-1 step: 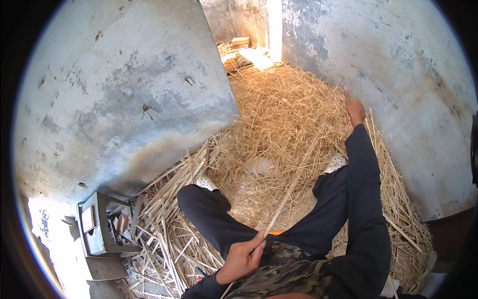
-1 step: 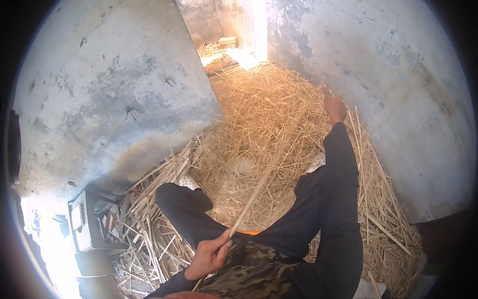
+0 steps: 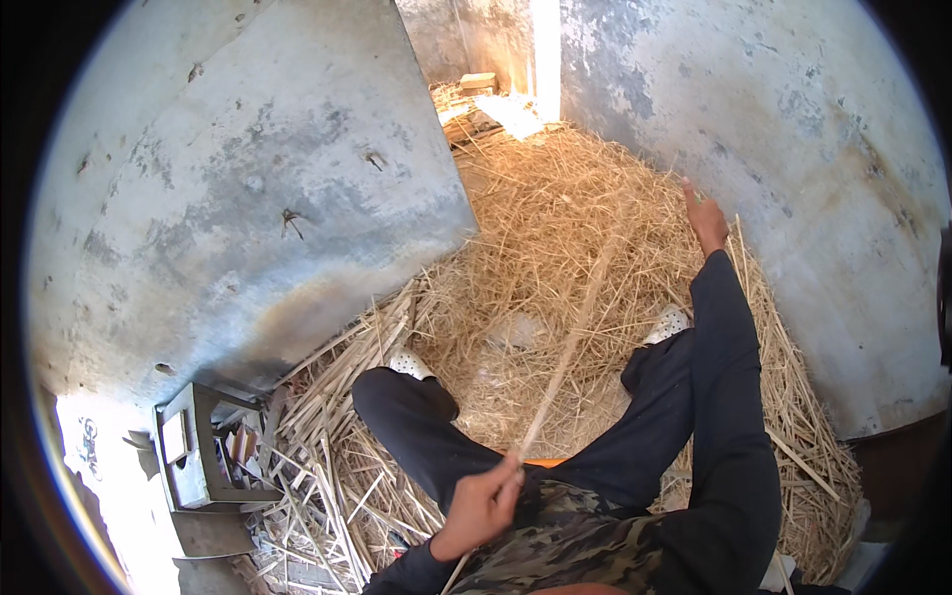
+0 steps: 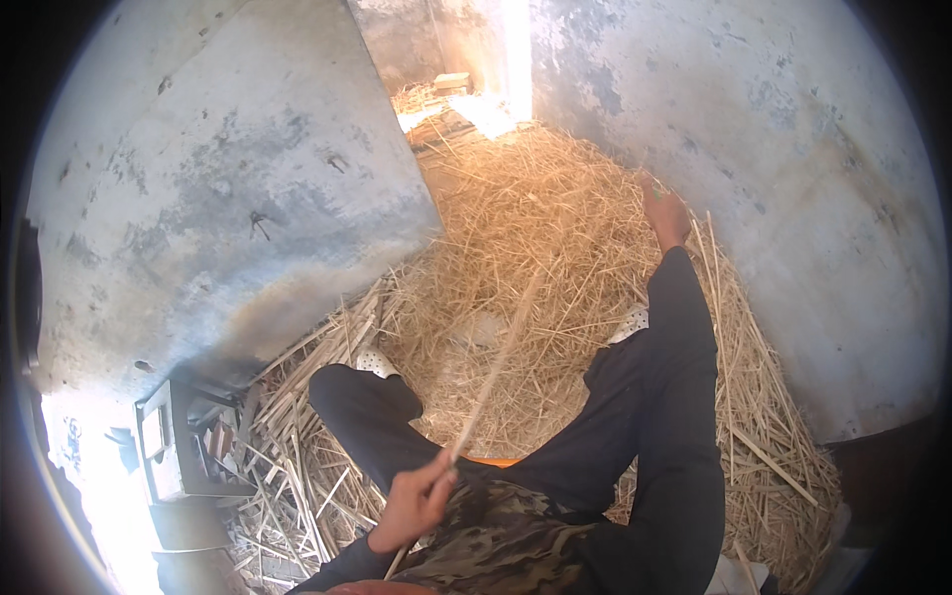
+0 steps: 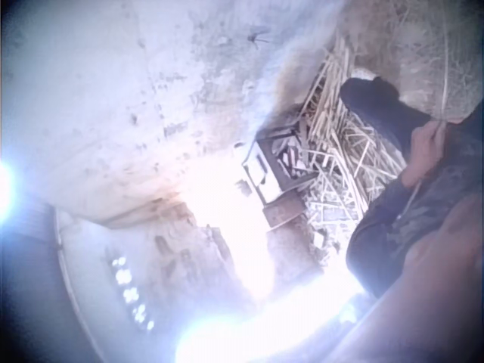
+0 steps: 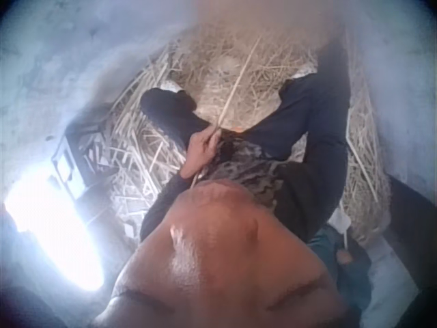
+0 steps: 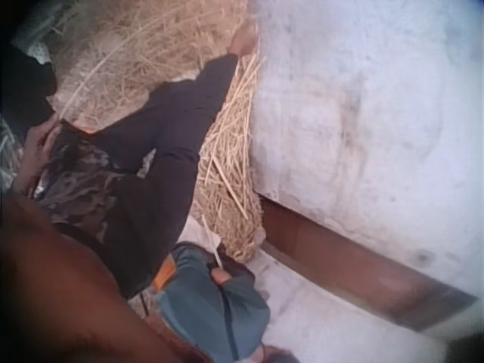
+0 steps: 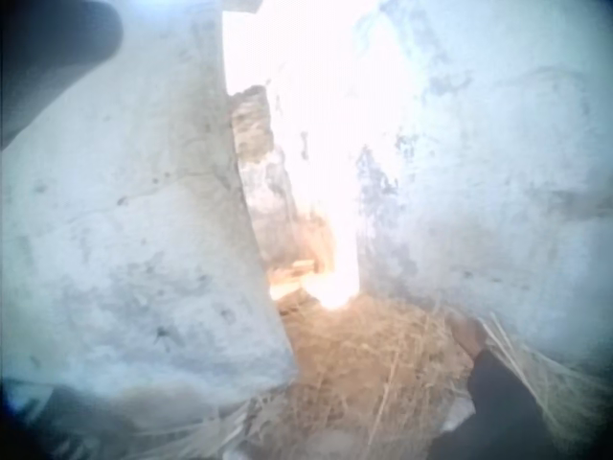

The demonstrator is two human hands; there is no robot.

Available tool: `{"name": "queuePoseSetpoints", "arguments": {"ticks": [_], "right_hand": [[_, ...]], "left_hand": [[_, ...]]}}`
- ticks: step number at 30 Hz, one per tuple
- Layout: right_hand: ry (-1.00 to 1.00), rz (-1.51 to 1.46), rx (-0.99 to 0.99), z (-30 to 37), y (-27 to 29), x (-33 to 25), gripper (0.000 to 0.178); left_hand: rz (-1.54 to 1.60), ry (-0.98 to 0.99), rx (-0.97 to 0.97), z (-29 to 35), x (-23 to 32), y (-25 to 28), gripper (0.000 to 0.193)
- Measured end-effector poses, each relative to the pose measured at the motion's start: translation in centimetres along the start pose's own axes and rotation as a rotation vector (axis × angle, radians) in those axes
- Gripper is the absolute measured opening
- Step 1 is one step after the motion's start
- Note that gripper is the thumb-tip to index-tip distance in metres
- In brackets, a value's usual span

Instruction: The person sits on a straw-covered floor and uses a green utility knife to shave the bark off a long, thin wooden stick. They rotate the stick and scrape the blade along its length to remove the outer layer, occasionally switching to a metal file to smooth the surface.

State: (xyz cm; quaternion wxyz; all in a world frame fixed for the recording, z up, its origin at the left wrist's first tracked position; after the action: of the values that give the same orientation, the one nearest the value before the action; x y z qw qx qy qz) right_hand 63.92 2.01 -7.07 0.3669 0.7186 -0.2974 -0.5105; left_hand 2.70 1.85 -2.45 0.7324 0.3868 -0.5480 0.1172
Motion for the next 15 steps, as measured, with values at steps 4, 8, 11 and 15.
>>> {"name": "queuePoseSetpoints", "arguments": {"ticks": [4, 8, 11, 15], "right_hand": [[0.228, 0.033, -0.187, 4.2, -0.3, -5.2, 0.081], [0.710, -0.184, -0.368, 15.3, 0.5, -14.3, 0.075], [1.076, -0.296, -0.350, 25.7, 2.7, -18.5, 0.074], [1.163, -0.188, -0.300, 29.0, 2.6, -19.8, 0.070]], "left_hand": [[0.167, 0.112, 0.113, -4.6, -2.4, 0.6, 0.038], [0.287, 0.079, 0.171, -9.3, -1.4, 1.1, 0.039], [0.268, -0.061, 0.206, -11.6, -0.1, 0.7, 0.039], [0.119, -0.263, 0.316, -11.4, 1.0, 1.0, 0.038]]}}
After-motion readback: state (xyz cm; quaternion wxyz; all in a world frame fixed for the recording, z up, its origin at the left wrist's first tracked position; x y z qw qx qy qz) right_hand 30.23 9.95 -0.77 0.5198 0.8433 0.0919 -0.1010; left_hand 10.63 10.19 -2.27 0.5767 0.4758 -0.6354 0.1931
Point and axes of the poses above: each hand's wrist, its own z-axis away from the middle knuckle, its own y-axis out of the back of the hand, x = y × z, the point moved 9 cm from there along -z, towards the middle knuckle, and after that the axes turned 3 degrees about x, right-handed, at the moved point
